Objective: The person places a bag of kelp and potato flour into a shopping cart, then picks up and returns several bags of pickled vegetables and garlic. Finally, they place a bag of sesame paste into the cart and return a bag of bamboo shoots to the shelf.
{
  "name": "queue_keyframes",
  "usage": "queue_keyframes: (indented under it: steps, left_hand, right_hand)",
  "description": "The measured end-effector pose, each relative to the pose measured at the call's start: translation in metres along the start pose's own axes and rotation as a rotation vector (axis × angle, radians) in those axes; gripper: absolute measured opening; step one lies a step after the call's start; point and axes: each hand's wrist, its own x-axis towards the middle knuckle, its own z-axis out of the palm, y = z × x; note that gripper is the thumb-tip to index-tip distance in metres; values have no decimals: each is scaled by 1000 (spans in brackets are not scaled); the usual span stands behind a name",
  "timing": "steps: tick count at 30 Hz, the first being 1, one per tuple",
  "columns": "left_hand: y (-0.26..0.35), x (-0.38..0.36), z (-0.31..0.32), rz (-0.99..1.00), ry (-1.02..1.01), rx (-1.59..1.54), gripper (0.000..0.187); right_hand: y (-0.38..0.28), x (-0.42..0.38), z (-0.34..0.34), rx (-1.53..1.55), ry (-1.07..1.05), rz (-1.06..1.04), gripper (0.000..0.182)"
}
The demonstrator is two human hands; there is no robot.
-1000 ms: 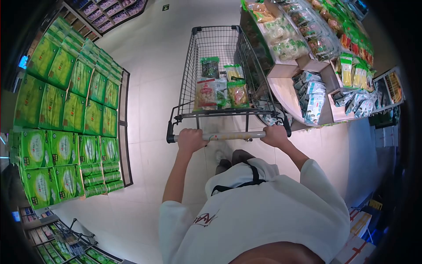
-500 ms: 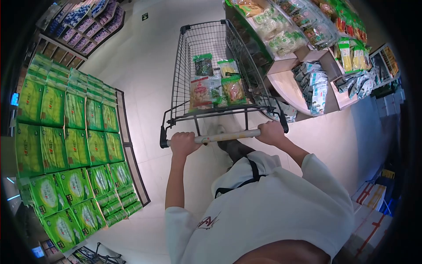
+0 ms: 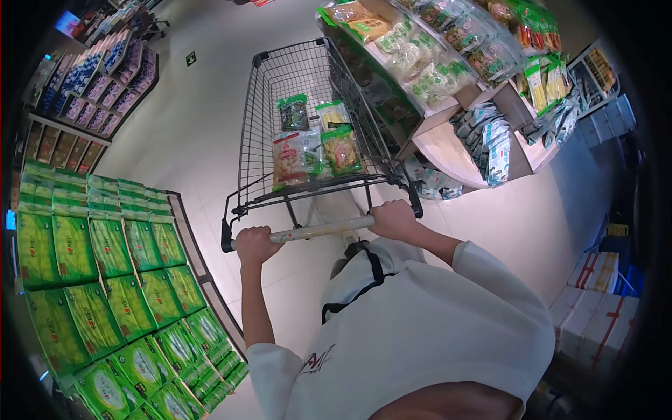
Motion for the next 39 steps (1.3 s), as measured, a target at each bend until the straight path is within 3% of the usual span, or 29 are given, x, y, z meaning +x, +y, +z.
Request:
queue_keyframes:
  steps: [17, 22, 29, 30, 39]
  left_hand:
    - [-113, 142, 26, 76, 174, -39, 50]
    - [-144, 184, 19, 65, 79, -59, 42]
    - [-193, 240, 30, 116, 65, -63, 54]
    - [-196, 247, 27, 94, 34, -85, 41]
    - [-245, 296, 32, 138, 42, -82, 43]
  right_hand:
    - [-15, 160, -54, -56, 53, 85, 29]
    - [-27, 205, -67, -50, 75, 131, 31]
    - [-32, 267, -81, -55, 128, 155, 30]
    - [-33, 274, -81, -54, 126, 166, 30]
    - [-48, 331, -101, -36, 123, 216, 27]
